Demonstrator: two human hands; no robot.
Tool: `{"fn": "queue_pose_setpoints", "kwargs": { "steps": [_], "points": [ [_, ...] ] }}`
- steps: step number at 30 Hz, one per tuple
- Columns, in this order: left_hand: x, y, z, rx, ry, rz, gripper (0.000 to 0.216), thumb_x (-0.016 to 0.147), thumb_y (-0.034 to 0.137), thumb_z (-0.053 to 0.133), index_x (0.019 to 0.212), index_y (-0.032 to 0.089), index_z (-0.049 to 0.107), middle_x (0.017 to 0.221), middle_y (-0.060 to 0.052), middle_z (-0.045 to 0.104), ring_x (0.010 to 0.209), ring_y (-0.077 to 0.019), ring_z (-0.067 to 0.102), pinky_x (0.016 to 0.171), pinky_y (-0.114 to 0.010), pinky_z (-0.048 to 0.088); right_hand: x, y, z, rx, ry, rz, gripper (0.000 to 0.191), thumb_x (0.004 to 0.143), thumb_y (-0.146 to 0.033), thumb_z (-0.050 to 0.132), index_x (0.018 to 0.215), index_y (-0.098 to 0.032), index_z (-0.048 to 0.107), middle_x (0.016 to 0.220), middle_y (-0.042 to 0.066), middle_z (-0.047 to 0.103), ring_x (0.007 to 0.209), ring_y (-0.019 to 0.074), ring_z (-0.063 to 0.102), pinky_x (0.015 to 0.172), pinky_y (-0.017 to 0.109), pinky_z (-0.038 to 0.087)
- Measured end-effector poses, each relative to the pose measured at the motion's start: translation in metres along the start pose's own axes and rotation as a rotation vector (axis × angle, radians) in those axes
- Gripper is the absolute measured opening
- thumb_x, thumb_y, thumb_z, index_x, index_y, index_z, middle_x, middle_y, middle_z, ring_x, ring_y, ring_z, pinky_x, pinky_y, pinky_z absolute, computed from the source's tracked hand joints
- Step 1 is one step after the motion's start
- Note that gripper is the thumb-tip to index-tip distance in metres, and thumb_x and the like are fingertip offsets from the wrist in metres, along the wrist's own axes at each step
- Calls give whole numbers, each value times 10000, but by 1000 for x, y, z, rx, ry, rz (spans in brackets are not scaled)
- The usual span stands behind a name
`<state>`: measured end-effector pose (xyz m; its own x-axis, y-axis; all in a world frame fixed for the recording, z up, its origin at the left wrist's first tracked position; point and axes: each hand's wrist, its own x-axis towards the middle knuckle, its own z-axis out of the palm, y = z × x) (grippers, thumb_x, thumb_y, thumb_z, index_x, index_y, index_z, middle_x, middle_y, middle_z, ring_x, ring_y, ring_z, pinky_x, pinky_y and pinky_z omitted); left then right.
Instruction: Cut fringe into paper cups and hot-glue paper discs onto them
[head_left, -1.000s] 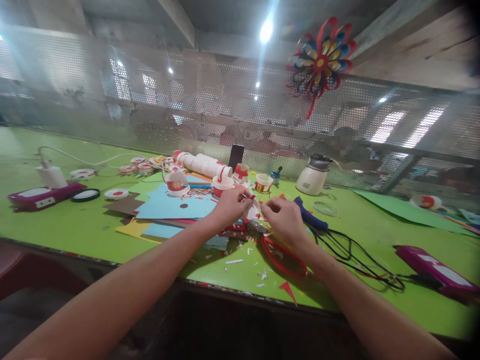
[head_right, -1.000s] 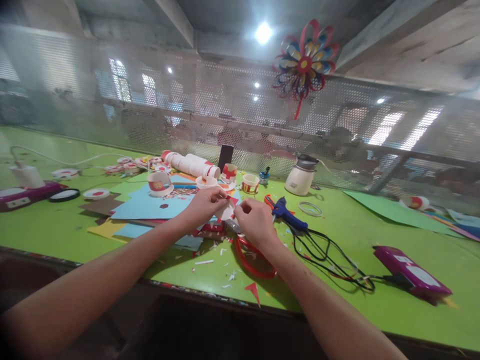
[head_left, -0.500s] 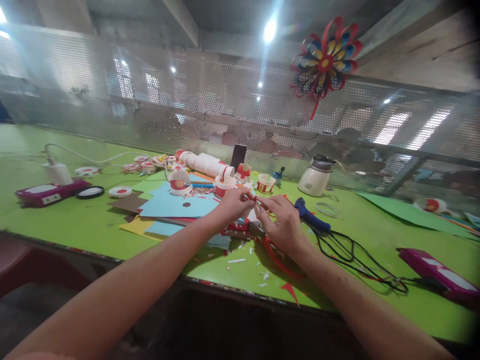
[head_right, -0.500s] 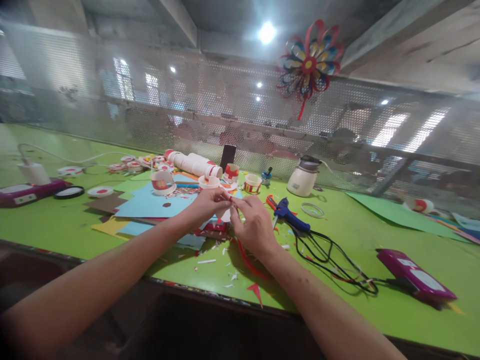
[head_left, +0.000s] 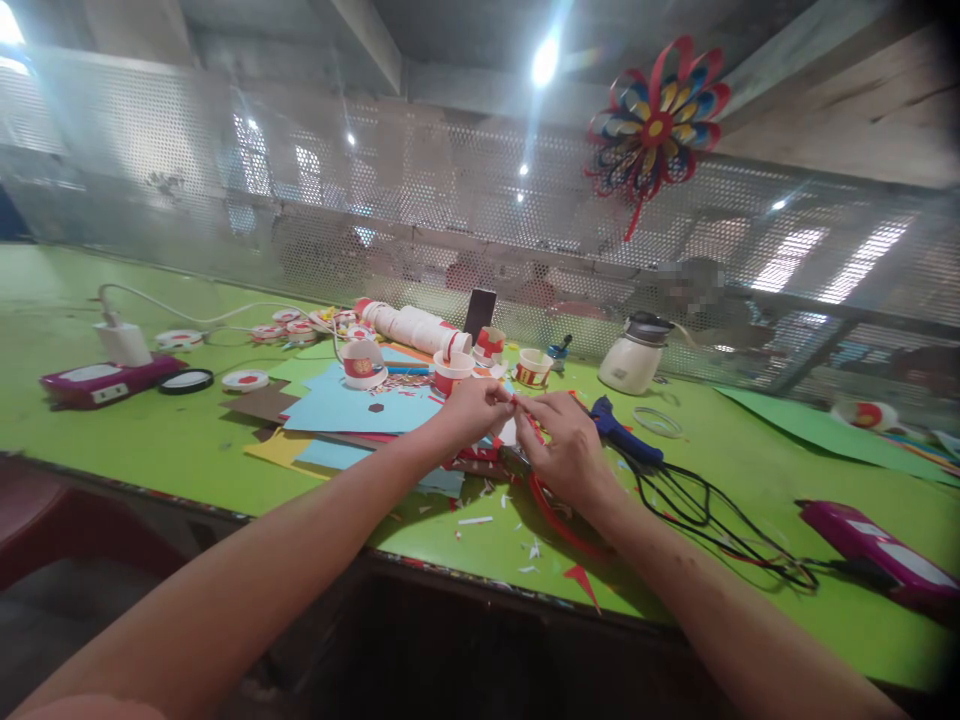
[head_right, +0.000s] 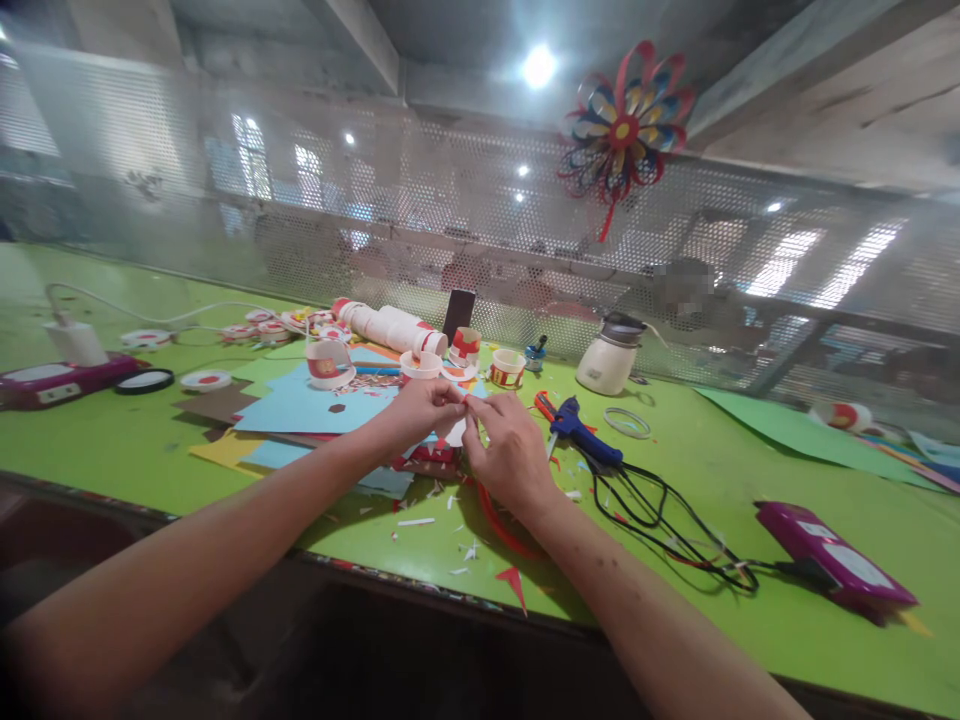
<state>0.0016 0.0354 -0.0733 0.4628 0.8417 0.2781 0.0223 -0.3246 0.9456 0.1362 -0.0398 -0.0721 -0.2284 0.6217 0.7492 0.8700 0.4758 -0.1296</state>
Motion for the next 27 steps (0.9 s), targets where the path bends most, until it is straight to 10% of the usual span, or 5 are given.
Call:
{"fn": "queue_pose_setpoints", "kwargs": {
  "steps": [8,27],
  "points": [
    [-3,2,-2,60,-23,-6,335,715,273,630,984,167,460,495,66,502,459,-120,504,453,-209,366,2,2,4,163,-11,95,221,824,-144,515,951,-115,693,849,97,684,785,202,613,736,325,487],
    [-4,5,-1,103,-93,-16,215,753,203,571,950,157,499,621,12,563,507,-105,518,466,-203,372,6,8,3,317,-37,268,190,805,-156,523,847,-134,708,800,78,723,677,168,648,624,281,512]
  ]
}}
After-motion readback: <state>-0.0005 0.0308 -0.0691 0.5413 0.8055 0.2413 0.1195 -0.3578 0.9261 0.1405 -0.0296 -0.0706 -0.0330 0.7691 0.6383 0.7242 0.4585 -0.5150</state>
